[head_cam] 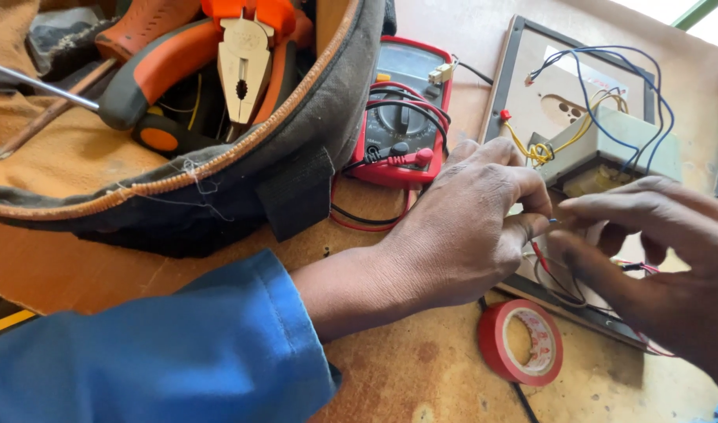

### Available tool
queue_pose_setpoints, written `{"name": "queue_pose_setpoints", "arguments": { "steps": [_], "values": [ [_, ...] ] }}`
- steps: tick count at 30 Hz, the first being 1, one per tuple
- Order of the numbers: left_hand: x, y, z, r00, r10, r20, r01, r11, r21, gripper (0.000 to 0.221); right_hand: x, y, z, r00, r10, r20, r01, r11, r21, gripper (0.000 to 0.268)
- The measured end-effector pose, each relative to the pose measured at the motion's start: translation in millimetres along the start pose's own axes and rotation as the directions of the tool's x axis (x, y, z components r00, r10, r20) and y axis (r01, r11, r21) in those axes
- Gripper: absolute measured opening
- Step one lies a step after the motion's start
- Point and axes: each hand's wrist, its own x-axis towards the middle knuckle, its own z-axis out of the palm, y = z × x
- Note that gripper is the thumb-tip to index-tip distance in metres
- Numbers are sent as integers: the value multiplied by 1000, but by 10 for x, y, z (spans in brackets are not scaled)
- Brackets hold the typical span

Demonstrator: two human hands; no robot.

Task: Soldering a wire to a transformer terminal and insulating the connection with electrical tape.

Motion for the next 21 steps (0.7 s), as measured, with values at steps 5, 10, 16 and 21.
{"name": "queue_pose_setpoints", "arguments": {
  "steps": [5,10,16,21],
  "values": [
    [16,24,-10,1000,-19,25,19,1000,-3,11,31,-85,-31,990,-139,38,144,976,-162,7],
    [13,20,8,1000,8,3,-8,1000,-7,9,88,-75,-63,988,-121,95,130,988,-88,8],
    [-17,-11,54,998,40,-55,-39,999,24,8,-88,183,-94,949,312,51,-314,949,34,8],
    [-10,34,14,999,28,-46,-27,999,23,9,-45,57,-134,919,395,-11,-393,916,79,5]
  ]
}}
